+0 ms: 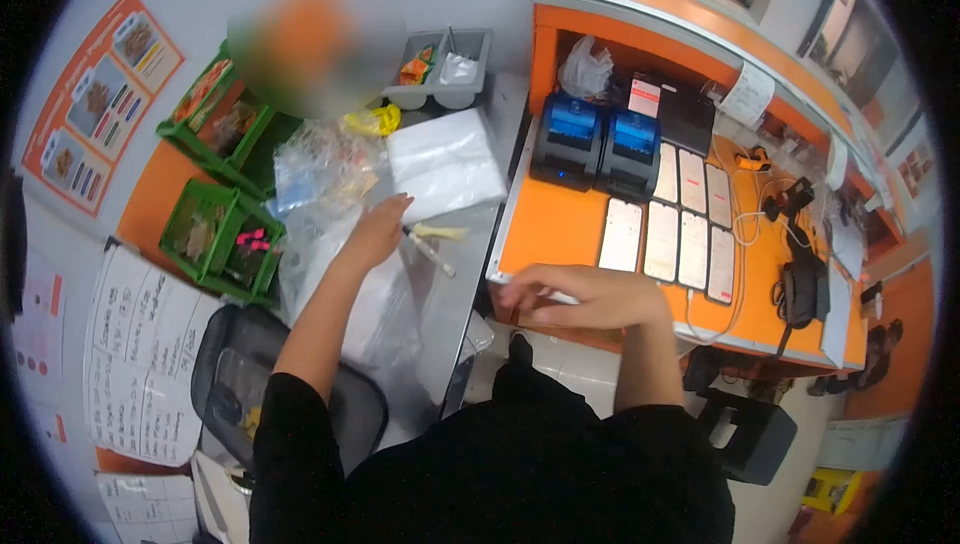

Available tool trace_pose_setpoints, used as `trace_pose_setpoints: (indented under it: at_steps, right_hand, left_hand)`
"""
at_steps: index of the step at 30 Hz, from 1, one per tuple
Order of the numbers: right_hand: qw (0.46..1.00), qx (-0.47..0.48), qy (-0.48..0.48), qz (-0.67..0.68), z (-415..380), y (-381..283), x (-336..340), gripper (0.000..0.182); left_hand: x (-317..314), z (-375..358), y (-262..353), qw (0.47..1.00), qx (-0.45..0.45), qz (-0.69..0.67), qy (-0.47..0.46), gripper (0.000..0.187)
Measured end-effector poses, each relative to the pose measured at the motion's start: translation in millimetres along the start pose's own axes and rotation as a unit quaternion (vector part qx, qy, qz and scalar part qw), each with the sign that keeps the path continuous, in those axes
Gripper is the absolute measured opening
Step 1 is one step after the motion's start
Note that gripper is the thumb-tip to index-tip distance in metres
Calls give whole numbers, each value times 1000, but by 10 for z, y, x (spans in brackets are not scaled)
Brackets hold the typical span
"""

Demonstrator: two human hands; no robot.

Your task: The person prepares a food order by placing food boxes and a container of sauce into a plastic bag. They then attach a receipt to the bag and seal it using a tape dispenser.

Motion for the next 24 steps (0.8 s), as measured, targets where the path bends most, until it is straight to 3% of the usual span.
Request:
trace_pose_setpoints:
  at_steps: [3, 8, 11, 12, 13, 15, 18, 24]
  right_hand:
    - [995, -74, 9, -69, 416, 217, 237, 43]
    - [991, -84, -61, -86, 643, 550, 471, 46]
    - [988, -96, -60, -109, 426, 761, 674, 47]
    - [986, -103, -52, -120, 337, 820, 746, 47]
    - [985, -110, -40, -130, 250, 873, 831, 46]
    - [979, -164, -21, -116, 75, 968, 997, 46]
    - [972, -210, -5, -103, -108, 1099, 1128, 47]
    - [965, -228, 4, -125, -193, 1250, 1345, 47]
  left_hand:
    - [-185, 508, 25, 999, -5, -22, 27, 45]
    - [-709, 1323, -269, 997, 41, -28, 58, 36]
    - [-869, 1497, -415, 983, 96, 74, 137, 32]
    - [-809, 1480, -328, 982, 129, 23, 134, 30]
    - [-856, 1448, -364, 972, 125, -41, 195, 22]
    - [-828, 1492, -287, 971, 200, 36, 122, 15]
    - [-715, 1550, -135, 967, 136, 123, 175, 9]
    - [-170, 1585, 15, 956, 86, 40, 276, 8]
Point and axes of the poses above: each hand's wrist, its own z-axis towards the middle knuckle, its own x-axis out of the back of the hand, y = z × x, the point moved 5 cm from there along z, towards the middle knuckle, and after that the axes turned 5 degrees about -z, right-handed, at the moved point
